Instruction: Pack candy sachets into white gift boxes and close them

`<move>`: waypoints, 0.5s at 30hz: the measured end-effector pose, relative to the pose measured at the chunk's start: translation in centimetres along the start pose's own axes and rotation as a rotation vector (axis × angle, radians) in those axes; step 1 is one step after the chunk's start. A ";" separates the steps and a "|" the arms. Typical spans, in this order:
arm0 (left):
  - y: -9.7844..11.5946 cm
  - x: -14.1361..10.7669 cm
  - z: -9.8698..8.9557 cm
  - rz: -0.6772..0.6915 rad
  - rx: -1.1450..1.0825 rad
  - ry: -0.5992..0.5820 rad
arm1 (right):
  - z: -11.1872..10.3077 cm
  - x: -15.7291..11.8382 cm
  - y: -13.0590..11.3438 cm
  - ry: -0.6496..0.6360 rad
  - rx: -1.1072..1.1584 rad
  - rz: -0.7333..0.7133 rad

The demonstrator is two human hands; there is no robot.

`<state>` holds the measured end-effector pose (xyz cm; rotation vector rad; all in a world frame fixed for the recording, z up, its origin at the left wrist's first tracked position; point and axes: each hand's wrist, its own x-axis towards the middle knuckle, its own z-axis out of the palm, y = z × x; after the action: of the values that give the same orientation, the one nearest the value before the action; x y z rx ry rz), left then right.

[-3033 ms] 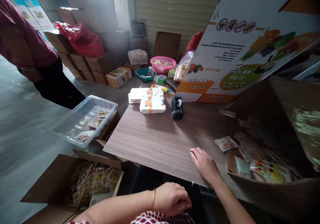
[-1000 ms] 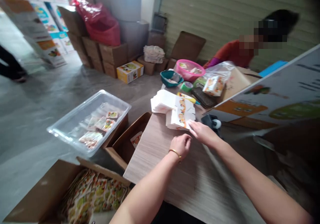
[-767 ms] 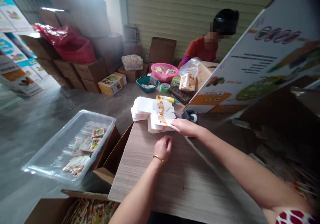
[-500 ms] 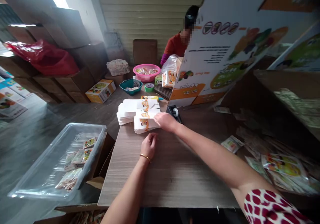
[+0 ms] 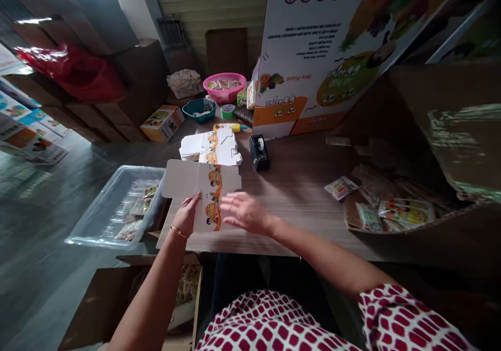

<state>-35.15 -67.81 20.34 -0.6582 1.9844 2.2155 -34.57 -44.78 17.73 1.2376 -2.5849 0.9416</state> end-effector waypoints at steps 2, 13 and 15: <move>-0.7 -1.7 0.6 -0.043 0.005 -0.020 | 0.0 -0.3 0.2 0.098 -0.025 0.241; -1.3 -3.6 4.2 0.257 0.236 0.100 | -5.7 -6.2 1.5 0.103 1.407 0.526; -1.1 -3.7 4.9 0.260 0.230 0.084 | -6.6 -7.0 0.9 0.150 1.469 0.497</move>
<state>-32.66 -62.14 20.99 -0.4975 2.4439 2.0691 -31.58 -35.82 20.06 0.4475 -1.8284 3.0969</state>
